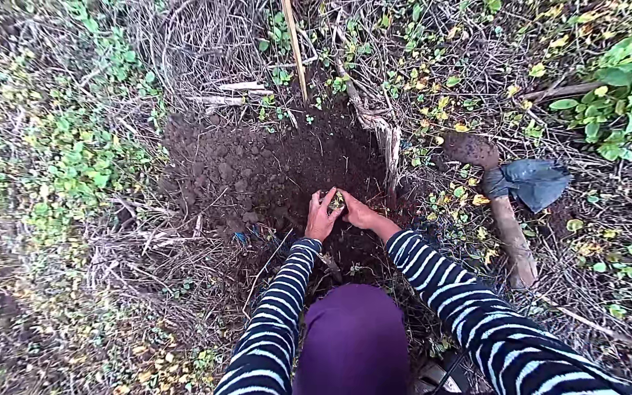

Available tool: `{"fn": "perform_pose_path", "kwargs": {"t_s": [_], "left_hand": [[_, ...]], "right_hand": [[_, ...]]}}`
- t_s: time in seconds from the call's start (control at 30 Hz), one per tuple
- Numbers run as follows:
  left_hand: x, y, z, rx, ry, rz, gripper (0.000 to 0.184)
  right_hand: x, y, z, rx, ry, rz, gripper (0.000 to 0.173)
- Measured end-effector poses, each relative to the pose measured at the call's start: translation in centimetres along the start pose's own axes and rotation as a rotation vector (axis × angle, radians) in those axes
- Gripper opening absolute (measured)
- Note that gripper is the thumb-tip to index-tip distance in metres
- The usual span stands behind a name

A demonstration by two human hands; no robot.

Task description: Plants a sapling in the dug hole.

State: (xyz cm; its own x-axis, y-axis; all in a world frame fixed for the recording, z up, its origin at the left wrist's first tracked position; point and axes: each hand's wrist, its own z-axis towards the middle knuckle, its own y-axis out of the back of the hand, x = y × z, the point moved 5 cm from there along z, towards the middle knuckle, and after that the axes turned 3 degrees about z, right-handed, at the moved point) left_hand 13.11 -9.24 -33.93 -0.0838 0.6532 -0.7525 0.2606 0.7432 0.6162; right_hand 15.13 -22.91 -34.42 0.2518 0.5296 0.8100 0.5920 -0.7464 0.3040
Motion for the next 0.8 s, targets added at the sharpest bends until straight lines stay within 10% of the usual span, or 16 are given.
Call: {"fn": "perform_pose_path", "kwargs": {"t_s": [0.3, 0.5, 0.63, 0.8], "left_hand": [[1.0, -0.1, -0.3, -0.028, -0.012, 0.081, 0.062], [-2.1, 4.4, -1.4, 0.027, 0.062, 0.095, 0.114], [-3.9, 10.3, -5.0, -0.072, 0.011, 0.114, 0.082], [-5.2, 17.3, -11.1, -0.275, -0.004, 0.223, 0.056]], "right_hand": [[-0.7, -1.9, 0.4, -0.066, 0.082, -0.067, 0.113], [8.2, 13.2, -12.5, -0.019, 0.034, -0.215, 0.069], [2.6, 28.0, -24.5, -0.515, -0.144, -0.081, 0.03], [-11.3, 38.8, -35.6, -1.224, -0.674, 0.116, 0.041]]}}
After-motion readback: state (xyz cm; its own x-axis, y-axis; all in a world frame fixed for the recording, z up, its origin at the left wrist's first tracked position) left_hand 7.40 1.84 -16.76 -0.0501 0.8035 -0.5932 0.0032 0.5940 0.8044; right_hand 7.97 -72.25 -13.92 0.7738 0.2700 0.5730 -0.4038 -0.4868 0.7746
